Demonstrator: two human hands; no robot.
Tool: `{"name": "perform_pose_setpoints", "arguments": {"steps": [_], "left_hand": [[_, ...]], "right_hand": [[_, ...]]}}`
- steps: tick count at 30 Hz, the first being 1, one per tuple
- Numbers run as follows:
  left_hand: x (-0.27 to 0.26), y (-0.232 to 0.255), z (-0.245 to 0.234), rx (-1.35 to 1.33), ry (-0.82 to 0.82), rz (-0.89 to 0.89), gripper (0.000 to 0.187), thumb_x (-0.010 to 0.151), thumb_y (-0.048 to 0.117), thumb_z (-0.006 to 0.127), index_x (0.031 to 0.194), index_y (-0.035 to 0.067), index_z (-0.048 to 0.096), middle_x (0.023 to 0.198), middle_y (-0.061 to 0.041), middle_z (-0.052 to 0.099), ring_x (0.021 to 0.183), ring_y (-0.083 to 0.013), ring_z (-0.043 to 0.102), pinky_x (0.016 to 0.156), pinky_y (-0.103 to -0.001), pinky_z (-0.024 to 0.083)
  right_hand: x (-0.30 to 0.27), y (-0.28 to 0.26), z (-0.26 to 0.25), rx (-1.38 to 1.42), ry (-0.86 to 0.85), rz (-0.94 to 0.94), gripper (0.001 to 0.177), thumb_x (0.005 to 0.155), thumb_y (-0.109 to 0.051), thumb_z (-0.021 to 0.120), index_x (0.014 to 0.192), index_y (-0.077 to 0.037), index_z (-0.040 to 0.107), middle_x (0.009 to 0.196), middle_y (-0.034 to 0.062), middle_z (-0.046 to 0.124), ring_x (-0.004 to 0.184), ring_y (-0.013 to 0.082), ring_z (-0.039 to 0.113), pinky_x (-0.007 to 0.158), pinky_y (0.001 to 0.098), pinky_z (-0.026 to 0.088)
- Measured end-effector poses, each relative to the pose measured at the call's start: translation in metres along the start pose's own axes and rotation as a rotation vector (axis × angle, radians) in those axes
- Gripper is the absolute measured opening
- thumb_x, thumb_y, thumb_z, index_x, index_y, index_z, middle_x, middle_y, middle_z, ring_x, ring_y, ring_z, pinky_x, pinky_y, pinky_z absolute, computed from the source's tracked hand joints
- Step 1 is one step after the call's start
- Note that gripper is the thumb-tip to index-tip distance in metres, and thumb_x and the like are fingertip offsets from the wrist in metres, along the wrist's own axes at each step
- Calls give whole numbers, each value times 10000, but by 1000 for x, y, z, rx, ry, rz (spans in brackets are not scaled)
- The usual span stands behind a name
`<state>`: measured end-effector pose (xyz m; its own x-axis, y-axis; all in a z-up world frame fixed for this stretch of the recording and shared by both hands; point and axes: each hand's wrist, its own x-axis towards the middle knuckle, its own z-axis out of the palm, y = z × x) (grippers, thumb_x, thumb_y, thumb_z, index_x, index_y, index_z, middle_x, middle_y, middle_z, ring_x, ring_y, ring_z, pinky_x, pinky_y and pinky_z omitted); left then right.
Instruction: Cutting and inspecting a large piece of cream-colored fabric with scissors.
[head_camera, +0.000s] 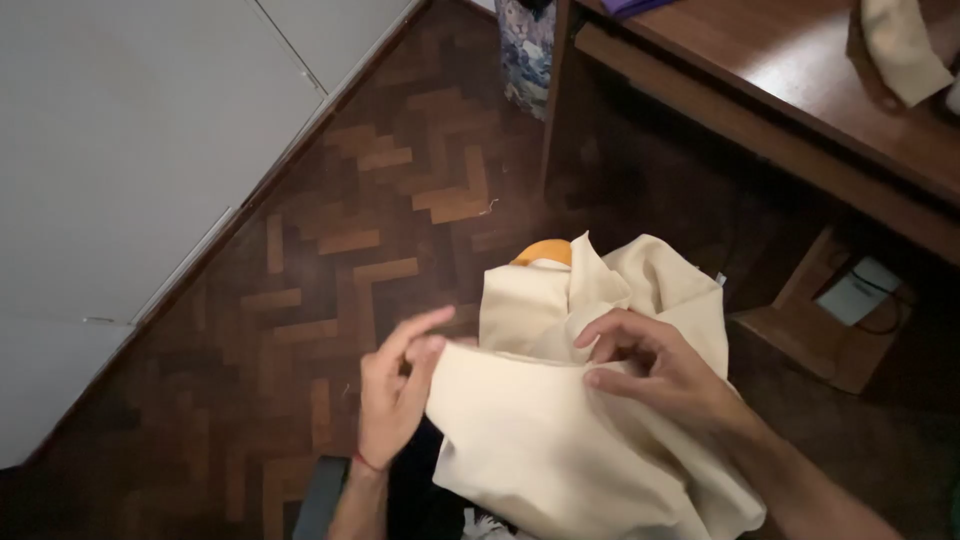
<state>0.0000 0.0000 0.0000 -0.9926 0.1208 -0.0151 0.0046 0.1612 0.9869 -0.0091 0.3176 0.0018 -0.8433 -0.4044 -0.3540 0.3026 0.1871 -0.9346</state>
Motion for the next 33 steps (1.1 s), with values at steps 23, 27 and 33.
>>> {"name": "perform_pose_setpoints", "arguments": {"steps": [23,27,33], "left_hand": [[52,36,81,202,-604,184,272,884,248,794,1061,45,750,983,-96,771,871,-220,774,790,-312,630],[49,46,77,299,-571,197,200,877,197,776,977,24,757,947,-101,778,833,-216,763,737,-320,610],[52,51,74,204,-564,139,219,873,207,766,982,19,736,942,-89,759,838,-180,756,737,-281,654]], "right_hand": [[-15,-49,-27,-557,6,-29,497,766,-245,867,1185,-167,611,879,30,783,823,163,750,747,309,580],[-13,-70,-48,-961,-46,254,520,722,-370,970,1168,-245,733,869,76,750,842,176,698,777,320,552],[-24,3,-108,-199,135,43,193,728,-64,849,904,-28,777,841,55,783,779,104,712,703,286,611]]}}
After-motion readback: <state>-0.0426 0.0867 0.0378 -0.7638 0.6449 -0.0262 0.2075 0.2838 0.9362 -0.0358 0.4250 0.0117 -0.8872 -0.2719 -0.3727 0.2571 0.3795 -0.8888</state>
